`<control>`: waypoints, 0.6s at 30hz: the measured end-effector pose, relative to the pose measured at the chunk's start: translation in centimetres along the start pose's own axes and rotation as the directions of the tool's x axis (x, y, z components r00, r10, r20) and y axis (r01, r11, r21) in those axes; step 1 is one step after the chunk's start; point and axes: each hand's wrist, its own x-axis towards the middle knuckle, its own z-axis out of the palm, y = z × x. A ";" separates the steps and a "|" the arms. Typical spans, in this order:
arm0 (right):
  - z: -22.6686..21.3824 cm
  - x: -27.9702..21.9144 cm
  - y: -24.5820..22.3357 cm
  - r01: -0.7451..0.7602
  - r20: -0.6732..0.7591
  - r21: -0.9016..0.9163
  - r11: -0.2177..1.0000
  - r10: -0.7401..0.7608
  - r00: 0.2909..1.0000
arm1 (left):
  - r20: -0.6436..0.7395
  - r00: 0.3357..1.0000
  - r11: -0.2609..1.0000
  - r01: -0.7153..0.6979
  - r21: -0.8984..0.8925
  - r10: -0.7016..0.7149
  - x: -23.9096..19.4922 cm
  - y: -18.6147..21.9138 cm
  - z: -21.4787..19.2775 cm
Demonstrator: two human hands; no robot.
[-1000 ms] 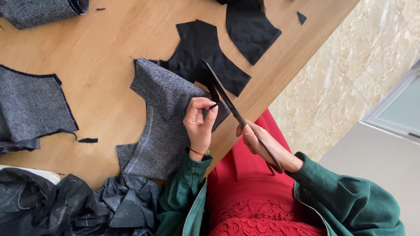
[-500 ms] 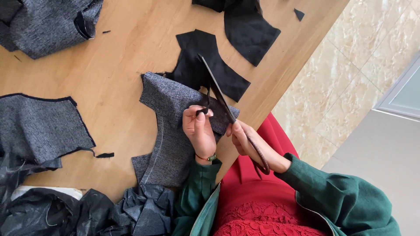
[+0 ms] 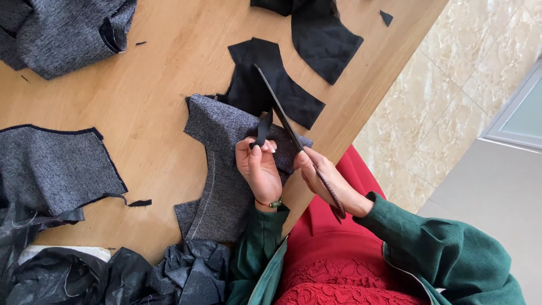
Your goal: Cutting fabric pieces using scissors and organizing them on a cutting table
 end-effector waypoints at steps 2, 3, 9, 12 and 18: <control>0.5 0.0 0.2 -0.008 0.000 0.033 0.999 0.008 1.000 | -0.012 1.000 1.000 0.005 -0.010 -0.005 0.0 0.1 0.0; 0.8 0.0 0.3 0.009 0.019 0.116 0.993 -0.012 1.000 | -0.022 1.000 0.999 0.013 -0.040 -0.014 0.0 0.0 -0.2; 3.0 0.8 -1.2 0.039 0.030 0.306 0.951 -0.051 0.998 | -0.073 0.996 0.992 0.048 -0.119 -0.057 0.0 -0.4 -0.9; 3.9 1.2 -1.4 0.048 0.020 0.346 0.937 -0.059 0.998 | -0.096 0.989 0.986 0.100 -0.133 -0.113 0.0 -1.0 -2.3; 4.9 1.6 -1.9 -0.004 0.042 0.451 0.893 -0.017 0.999 | -0.117 0.980 0.976 0.142 -0.166 -0.162 0.0 0.2 -0.9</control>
